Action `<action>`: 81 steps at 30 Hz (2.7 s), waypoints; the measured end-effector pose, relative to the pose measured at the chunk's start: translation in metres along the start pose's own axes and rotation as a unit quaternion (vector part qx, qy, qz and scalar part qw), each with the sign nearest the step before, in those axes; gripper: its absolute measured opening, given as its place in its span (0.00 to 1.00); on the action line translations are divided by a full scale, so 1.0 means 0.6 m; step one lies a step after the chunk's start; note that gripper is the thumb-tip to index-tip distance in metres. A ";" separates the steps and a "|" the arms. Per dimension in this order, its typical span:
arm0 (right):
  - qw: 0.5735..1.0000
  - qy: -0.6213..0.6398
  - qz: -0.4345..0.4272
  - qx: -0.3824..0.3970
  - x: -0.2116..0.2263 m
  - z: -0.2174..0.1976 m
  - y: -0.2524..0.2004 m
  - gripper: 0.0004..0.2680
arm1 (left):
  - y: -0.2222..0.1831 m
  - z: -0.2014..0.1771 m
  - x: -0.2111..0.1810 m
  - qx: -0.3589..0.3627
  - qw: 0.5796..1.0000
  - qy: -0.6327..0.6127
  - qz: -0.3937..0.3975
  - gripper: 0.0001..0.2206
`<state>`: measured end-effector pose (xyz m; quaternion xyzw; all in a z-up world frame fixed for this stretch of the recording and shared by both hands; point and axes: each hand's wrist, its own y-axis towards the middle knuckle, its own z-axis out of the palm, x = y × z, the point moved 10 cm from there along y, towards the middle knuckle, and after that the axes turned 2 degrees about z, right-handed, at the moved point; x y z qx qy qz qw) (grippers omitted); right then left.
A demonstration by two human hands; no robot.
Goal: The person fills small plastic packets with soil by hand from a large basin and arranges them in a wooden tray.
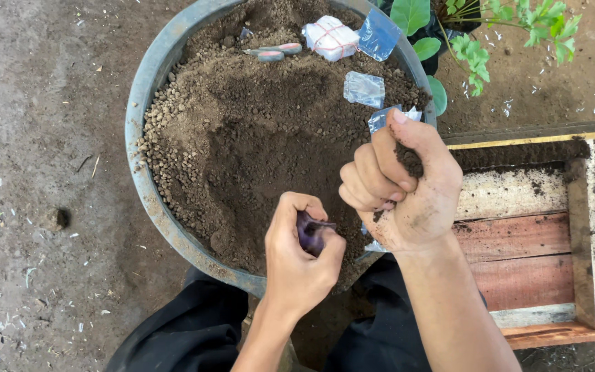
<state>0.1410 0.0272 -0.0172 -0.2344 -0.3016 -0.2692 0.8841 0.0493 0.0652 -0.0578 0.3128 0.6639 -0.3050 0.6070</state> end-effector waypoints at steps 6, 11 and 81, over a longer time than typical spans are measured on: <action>1.000 -0.005 0.003 -0.008 0.000 -0.003 -0.005 0.16 | -0.003 0.032 -0.008 0.099 0.909 -0.405 -0.022 0.20; 1.000 -0.007 0.009 -0.005 -0.008 0.000 -0.006 0.16 | 0.002 0.026 0.041 0.007 0.850 -0.510 -0.130 0.24; 0.979 -0.111 -0.060 0.160 -0.039 0.073 -0.036 0.14 | -0.031 -0.011 0.024 -0.075 0.964 -0.255 -0.014 0.31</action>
